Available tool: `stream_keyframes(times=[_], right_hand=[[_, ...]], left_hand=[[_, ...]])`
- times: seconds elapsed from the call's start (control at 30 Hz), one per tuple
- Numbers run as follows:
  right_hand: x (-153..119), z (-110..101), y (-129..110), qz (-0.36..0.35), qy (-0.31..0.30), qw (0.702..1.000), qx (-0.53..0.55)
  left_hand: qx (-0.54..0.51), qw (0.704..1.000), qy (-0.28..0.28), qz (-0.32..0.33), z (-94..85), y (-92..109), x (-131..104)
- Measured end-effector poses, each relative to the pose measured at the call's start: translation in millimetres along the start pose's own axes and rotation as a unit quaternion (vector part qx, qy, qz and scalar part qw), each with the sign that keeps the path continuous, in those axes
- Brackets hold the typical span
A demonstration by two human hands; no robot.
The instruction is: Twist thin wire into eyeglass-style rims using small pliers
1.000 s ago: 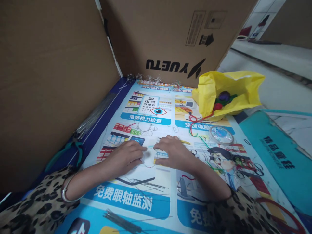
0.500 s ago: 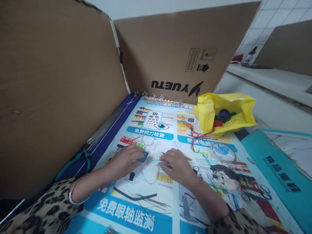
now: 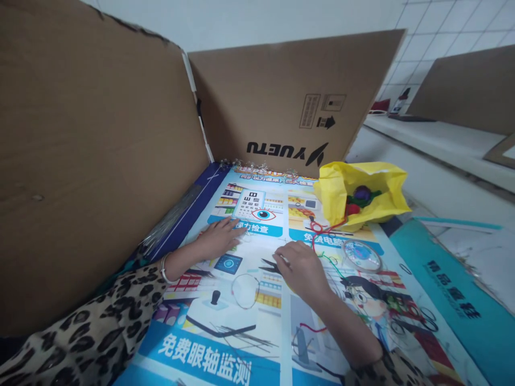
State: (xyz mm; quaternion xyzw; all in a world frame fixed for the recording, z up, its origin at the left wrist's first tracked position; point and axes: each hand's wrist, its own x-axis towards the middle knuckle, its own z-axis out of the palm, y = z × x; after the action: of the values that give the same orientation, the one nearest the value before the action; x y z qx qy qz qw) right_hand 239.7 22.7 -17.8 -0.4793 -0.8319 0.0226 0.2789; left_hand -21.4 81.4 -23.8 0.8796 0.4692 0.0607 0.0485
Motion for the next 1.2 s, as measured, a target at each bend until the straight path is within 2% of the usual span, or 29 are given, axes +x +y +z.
stream_keyframes(times=[0.1, 0.27, 0.37, 0.47, 0.67, 0.87, 1.03, 1.2], right_hand=[[5, -17, 6, 0.057, -0.041, 0.997, -0.028], [9, -43, 16, 0.099, -0.173, 0.978, -0.068], [6, -50, 20, 0.071, -0.226, 0.969, -0.066], [4, -49, 19, 0.026, -0.264, 0.962, -0.062], [4, -34, 14, -0.02, -0.272, 0.949, -0.159], [5, -24, 15, -0.03, -0.269, 0.937, -0.223], [4, -22, 15, -0.002, -0.288, 0.928, -0.237], [4, -32, 20, 0.011, -0.29, 0.922, -0.256]], left_hand=[[0.012, 1.0, 0.018, -0.02, 2.3, -6, 9], [0.011, 0.997, -0.018, -0.08, 1.6, -6, 15], [0.0, 0.999, -0.012, -0.052, -8.1, -2, 5], [0.004, 0.998, 0.055, -0.019, -21.2, 9, -13], [-0.034, 0.999, 0.035, 0.01, -41.9, 35, -48], [-0.032, 0.999, 0.014, -0.005, -52.1, 37, -63], [-0.021, 1.0, -0.013, 0.005, -42.0, 51, -66], [0.008, 1.0, -0.024, -0.009, -25.3, 71, -65]])
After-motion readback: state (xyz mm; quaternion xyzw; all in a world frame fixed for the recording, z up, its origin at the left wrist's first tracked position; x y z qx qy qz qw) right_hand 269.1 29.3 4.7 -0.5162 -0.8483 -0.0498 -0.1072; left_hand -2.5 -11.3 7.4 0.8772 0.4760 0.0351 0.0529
